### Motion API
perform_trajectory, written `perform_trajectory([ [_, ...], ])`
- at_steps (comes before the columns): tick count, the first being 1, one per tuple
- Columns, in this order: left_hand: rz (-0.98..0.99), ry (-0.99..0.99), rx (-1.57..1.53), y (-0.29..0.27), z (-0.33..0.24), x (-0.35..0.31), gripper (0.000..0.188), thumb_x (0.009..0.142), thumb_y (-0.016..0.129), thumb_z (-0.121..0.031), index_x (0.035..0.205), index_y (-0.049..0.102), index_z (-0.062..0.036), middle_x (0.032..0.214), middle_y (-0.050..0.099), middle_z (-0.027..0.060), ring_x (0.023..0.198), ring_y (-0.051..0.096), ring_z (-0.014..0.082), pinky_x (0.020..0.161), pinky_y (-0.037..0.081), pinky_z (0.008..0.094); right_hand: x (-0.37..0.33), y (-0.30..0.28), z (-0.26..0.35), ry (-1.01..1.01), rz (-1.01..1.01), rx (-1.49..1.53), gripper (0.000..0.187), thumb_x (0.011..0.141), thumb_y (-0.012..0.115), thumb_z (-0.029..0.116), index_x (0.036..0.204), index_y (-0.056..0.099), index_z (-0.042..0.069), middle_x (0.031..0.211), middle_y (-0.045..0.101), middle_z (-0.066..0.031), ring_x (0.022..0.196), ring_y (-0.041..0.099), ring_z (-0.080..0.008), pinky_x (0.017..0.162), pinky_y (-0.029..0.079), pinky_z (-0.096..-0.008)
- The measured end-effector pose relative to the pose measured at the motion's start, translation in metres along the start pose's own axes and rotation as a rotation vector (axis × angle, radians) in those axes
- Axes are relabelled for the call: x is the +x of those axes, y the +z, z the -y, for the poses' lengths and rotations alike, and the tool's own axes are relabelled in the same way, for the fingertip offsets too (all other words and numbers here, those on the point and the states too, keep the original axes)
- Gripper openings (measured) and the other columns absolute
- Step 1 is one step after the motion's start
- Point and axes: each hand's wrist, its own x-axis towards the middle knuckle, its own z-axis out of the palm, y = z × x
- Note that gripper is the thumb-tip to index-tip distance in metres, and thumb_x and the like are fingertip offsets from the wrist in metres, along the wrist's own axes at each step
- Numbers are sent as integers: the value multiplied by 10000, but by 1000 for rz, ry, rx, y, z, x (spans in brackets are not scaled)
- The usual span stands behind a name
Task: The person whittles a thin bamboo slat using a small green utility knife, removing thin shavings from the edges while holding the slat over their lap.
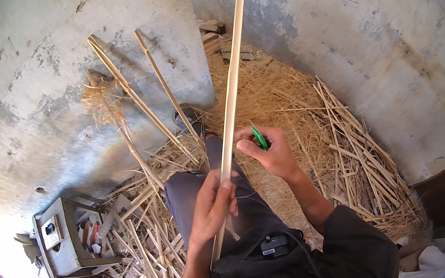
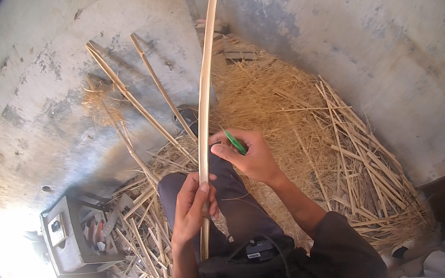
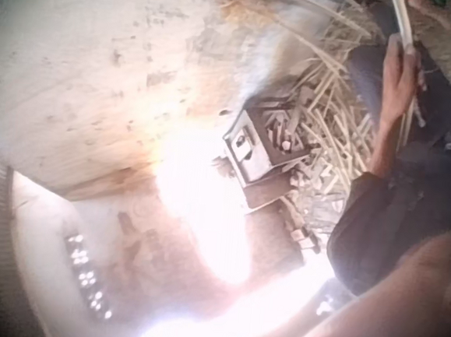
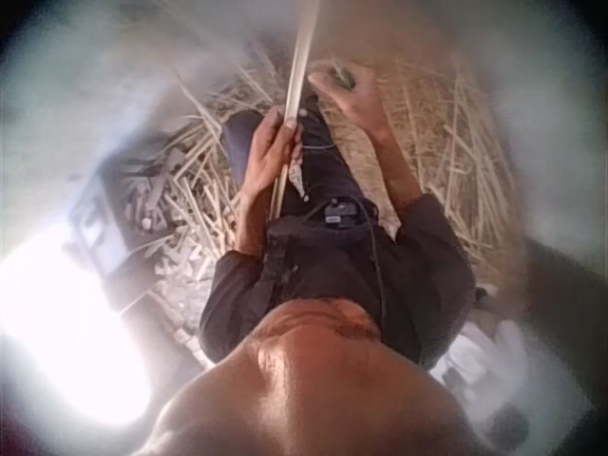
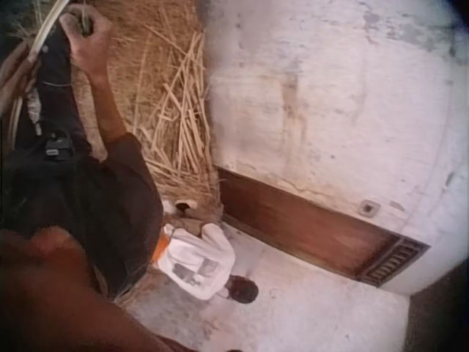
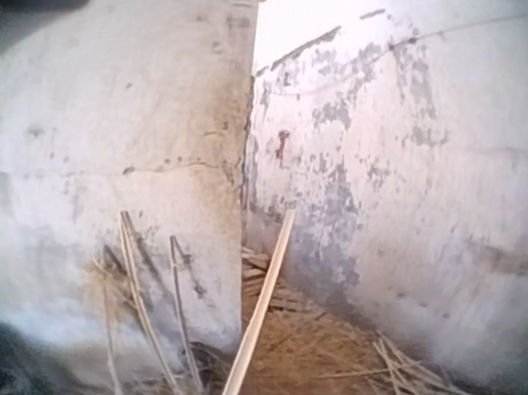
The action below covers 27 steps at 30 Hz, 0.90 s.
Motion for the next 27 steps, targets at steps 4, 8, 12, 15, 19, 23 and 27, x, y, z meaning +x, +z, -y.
perform_trajectory([
  [4, 29, 44, 30, 2, 0, 3, 271, 1159, 471, -170, 1367, 538, -9, 879, 505, 2, 684, 545, 73, 647, 542, 269, 0, -2, 9, 47, 7, -30, 208, 982, 801, 175, 1078, 768, -7, 801, 651, 52, 709, 521, -20, 615, 393, -222],
  [8, 42, 69, 17, 7, -3, 4, 285, 1151, 491, -149, 1382, 537, 12, 897, 535, 12, 722, 582, 90, 693, 573, 283, -2, -1, 13, 15, -30, -57, 178, 988, 794, 175, 1039, 780, 5, 761, 615, 73, 662, 465, -10, 580, 339, -223],
  [12, 82, 74, 71, 1, 2, 1, 310, 1121, 554, -139, 1385, 528, 20, 1023, 638, 82, 876, 694, 166, 845, 614, 356, -3, 1, 12, 17, -99, 3, 171, 997, 787, 187, 1021, 790, 18, 749, 622, 73, 649, 470, -2, 564, 331, -222],
  [15, 113, 61, 129, -11, 18, -4, 344, 1089, 625, -120, 1389, 536, 24, 1096, 673, 100, 1002, 728, 196, 942, 603, 374, 0, 3, 18, -54, -149, 21, 177, 994, 789, 191, 1012, 790, 15, 746, 653, 53, 661, 517, -12, 574, 366, -223],
  [19, 133, 31, 100, -23, 35, -17, 317, 1071, 662, -94, 1353, 595, 33, 1172, 691, 101, 1058, 726, 179, 966, 586, 341, 4, 1, 13, -85, -176, 31, 182, 988, 795, 186, 1000, 785, 5, 796, 707, 21, 688, 566, -26, 593, 395, -216],
  [23, 55, -33, 113, -23, 39, -22, 256, 1099, 624, -124, 1297, 654, 36, 1093, 732, 86, 995, 729, 157, 928, 584, 335, 3, 5, 8, -97, -190, 36, 177, 988, 795, 180, 995, 785, 4, 810, 707, 18, 692, 560, -24, 593, 388, -215],
  [27, 45, -23, 240, -20, 31, -25, 253, 1125, 584, -160, 1279, 669, 21, 979, 733, 52, 911, 715, 128, 840, 577, 302, 3, 9, 2, -143, -205, 63, 201, 1005, 770, 200, 1040, 767, 2, 787, 664, 29, 697, 554, -26, 599, 385, -216],
])
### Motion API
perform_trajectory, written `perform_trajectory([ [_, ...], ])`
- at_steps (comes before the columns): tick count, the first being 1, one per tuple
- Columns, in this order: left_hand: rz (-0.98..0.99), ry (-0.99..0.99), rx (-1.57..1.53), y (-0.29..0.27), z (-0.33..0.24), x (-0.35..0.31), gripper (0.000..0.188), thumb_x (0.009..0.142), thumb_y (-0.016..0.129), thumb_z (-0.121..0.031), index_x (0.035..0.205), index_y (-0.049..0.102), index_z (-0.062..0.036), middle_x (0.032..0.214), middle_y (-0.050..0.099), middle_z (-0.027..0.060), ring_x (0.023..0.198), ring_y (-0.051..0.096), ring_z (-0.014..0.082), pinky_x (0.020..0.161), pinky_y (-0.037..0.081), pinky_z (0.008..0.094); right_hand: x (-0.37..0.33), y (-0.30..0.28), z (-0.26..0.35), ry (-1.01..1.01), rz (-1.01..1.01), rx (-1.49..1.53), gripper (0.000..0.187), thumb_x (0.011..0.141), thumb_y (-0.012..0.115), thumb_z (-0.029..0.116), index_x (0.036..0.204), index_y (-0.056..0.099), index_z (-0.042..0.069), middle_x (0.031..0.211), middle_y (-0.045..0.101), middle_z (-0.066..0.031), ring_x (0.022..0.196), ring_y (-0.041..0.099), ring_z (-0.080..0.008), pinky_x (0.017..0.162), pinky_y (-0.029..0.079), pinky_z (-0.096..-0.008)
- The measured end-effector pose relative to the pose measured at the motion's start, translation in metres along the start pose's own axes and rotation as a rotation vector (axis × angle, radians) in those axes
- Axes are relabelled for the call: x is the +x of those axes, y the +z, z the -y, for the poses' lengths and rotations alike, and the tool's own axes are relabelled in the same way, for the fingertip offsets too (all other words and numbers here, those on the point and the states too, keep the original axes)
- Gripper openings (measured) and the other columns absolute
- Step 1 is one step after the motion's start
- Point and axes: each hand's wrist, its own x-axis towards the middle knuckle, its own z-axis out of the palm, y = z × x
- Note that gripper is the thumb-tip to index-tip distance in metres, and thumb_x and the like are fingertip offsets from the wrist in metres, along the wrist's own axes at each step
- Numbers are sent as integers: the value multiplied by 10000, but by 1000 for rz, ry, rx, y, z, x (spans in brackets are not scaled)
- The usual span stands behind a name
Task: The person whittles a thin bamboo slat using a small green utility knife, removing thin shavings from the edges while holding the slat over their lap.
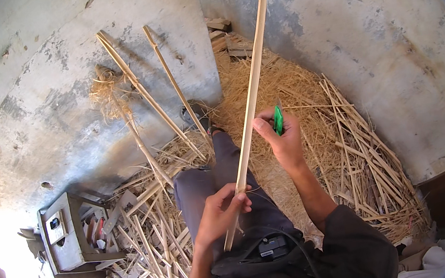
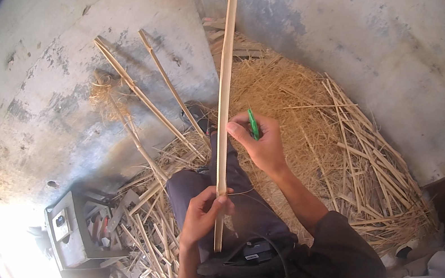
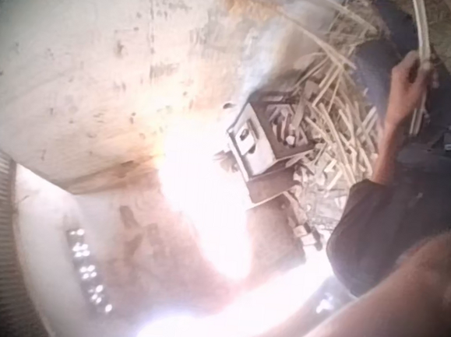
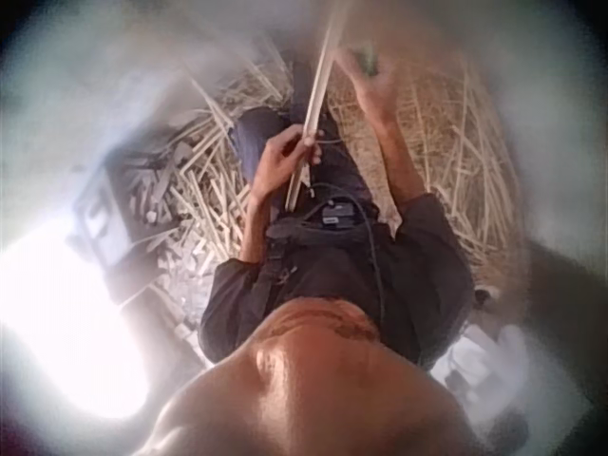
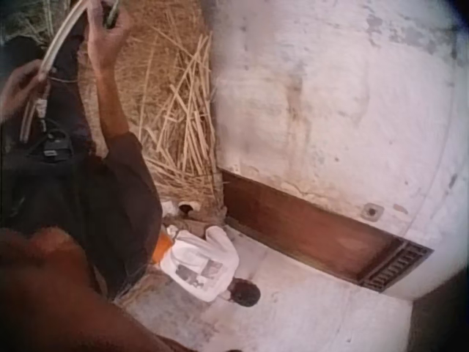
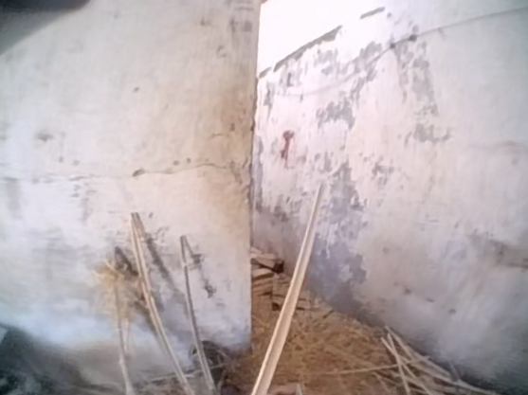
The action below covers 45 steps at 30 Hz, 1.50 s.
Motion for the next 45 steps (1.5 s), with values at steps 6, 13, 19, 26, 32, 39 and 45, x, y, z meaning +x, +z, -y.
perform_trajectory([
  [6, -249, 49, 28, 3, -18, 0, 309, 1164, 506, -296, 1242, 636, -26, 740, 524, -46, 578, 442, 15, 521, 357, 204, -20, 3, -1, -130, 117, -42, 347, 1061, 672, 354, 1147, 689, 18, 833, 651, 0, 750, 596, -77, 638, 439, -253],
  [13, -337, 82, 49, -3, -38, -5, 251, 1144, 556, -237, 1167, 686, -23, 710, 559, -35, 652, 489, 38, 576, 395, 238, -37, 8, 0, -379, 344, -471, 322, 950, 801, 381, 1023, 738, 74, 796, 662, -68, 645, 667, -261, 560, 503, -360],
  [19, -385, 140, 258, 5, -52, -7, 333, 1155, 524, -303, 1037, 668, -28, 665, 573, -36, 580, 499, 31, 528, 377, 223, -39, 11, -6, -465, 352, -551, 410, 962, 766, 463, 1003, 769, 55, 751, 684, -76, 590, 679, -249, 515, 500, -362],
  [26, -396, 150, 349, 2, -49, -14, 335, 1150, 515, -296, 997, 661, -36, 605, 538, -13, 548, 482, 58, 517, 371, 270, -35, 12, -5, -514, 312, -624, 372, 926, 801, 454, 1045, 796, 102, 717, 664, -33, 567, 652, -212, 499, 474, -341],
  [32, -406, 145, 369, 0, -46, -19, 346, 1144, 505, -284, 952, 643, -32, 568, 525, 6, 511, 478, 81, 508, 365, 294, -32, 14, -4, -556, 275, -667, 346, 892, 830, 443, 1056, 807, 139, 686, 634, 2, 531, 614, -182, 480, 452, -338],
  [39, -406, 145, 377, -3, -40, -23, 369, 1141, 507, -292, 922, 637, -26, 547, 521, 10, 483, 471, 84, 488, 349, 295, -33, 16, -3, -573, 264, -699, 347, 884, 833, 465, 1038, 815, 154, 672, 623, 17, 527, 608, -169, 475, 448, -327],
  [45, -417, 151, 397, -5, -34, -28, 366, 1138, 511, -291, 914, 633, -29, 549, 523, 10, 489, 477, 81, 489, 350, 293, -35, 17, -4, -570, 264, -713, 350, 879, 833, 475, 1030, 813, 160, 661, 607, 17, 521, 599, -170, 472, 445, -328],
])
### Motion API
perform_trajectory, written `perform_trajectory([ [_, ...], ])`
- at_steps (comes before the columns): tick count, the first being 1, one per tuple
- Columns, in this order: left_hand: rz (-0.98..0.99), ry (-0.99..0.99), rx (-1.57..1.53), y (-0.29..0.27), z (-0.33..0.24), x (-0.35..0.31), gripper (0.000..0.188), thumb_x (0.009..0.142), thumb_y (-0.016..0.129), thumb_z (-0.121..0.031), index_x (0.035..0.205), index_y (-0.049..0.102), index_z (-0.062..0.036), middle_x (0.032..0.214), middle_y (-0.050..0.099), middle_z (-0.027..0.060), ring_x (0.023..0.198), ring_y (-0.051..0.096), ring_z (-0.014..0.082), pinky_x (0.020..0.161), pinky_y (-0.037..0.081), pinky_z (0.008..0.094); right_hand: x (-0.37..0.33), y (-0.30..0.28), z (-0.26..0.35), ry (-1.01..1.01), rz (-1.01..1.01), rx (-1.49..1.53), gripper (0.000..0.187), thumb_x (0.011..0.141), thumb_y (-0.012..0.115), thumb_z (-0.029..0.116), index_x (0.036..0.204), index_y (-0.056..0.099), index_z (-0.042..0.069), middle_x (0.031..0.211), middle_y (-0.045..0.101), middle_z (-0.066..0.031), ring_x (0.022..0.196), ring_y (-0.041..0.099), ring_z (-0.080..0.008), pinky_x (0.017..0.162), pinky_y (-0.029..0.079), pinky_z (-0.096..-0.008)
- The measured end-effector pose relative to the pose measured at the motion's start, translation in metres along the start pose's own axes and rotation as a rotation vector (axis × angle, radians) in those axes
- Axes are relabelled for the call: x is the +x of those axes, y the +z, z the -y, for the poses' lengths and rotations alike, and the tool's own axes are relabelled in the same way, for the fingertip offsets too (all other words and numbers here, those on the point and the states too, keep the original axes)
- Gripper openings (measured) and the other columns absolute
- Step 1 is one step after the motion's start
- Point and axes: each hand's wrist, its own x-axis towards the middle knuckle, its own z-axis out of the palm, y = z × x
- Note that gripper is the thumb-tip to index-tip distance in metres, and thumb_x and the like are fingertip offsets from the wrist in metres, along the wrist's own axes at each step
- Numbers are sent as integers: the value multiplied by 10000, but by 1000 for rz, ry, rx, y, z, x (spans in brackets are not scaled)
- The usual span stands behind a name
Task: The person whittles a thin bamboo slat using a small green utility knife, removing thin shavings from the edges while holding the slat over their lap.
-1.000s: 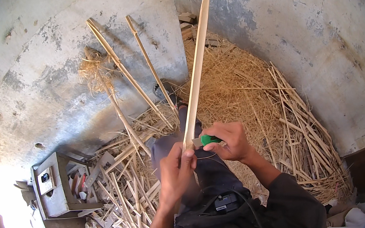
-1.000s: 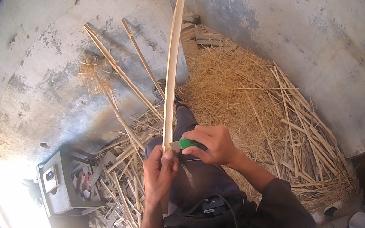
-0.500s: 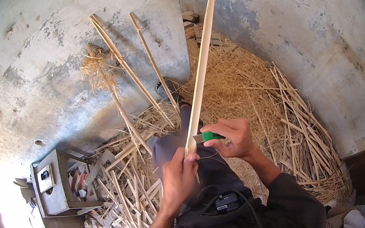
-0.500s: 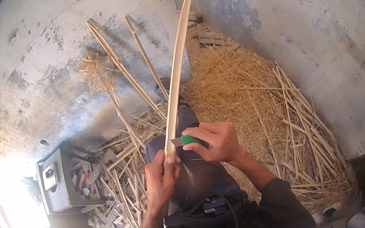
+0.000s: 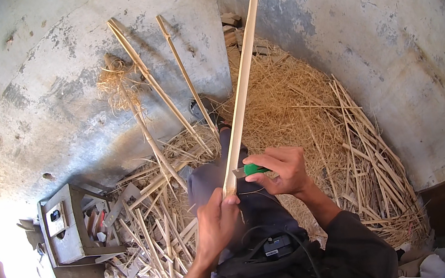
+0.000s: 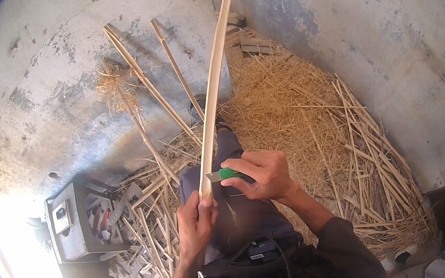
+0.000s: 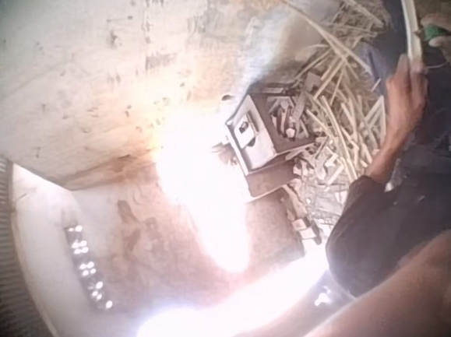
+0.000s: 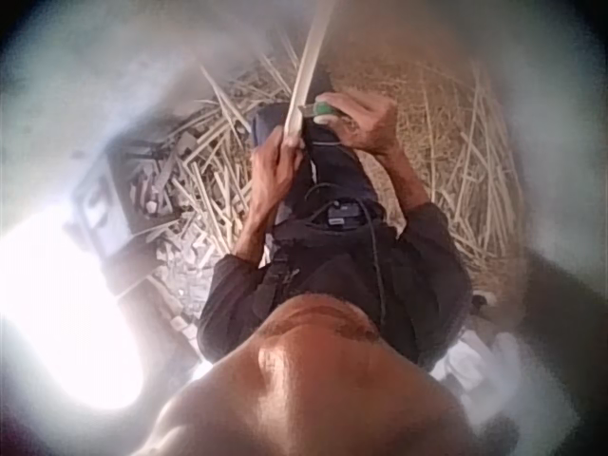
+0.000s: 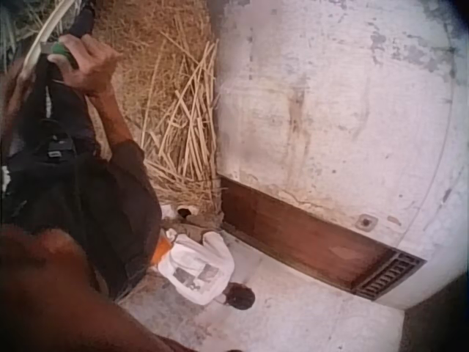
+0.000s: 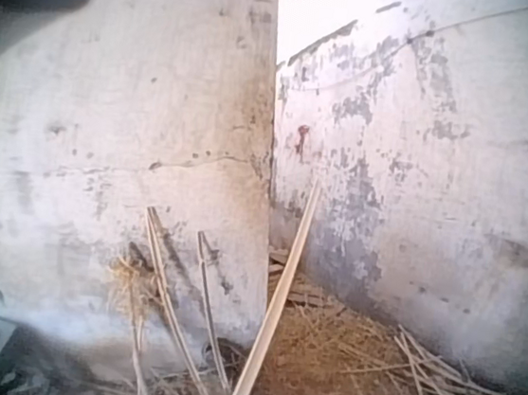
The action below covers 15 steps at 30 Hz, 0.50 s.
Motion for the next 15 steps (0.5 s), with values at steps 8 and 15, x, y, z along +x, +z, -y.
perform_trajectory([
  [8, 14, -67, 9, -5, 4, -6, 357, 1135, 520, -286, 912, 633, -32, 563, 532, 3, 518, 487, 74, 501, 356, 288, -1, 8, -5, 14, -17, 4, 345, 880, 839, 453, 1029, 807, 143, 682, 634, -1, 528, 609, -187, 486, 456, -327],
  [15, 105, -103, 0, 3, 27, -34, 352, 1130, 540, -280, 903, 638, -30, 597, 558, -1, 548, 512, 79, 523, 384, 298, 14, -8, -60, 258, -280, 38, 292, 961, 798, 335, 1003, 785, 47, 827, 765, -85, 611, 682, -164, 523, 485, -311],
])
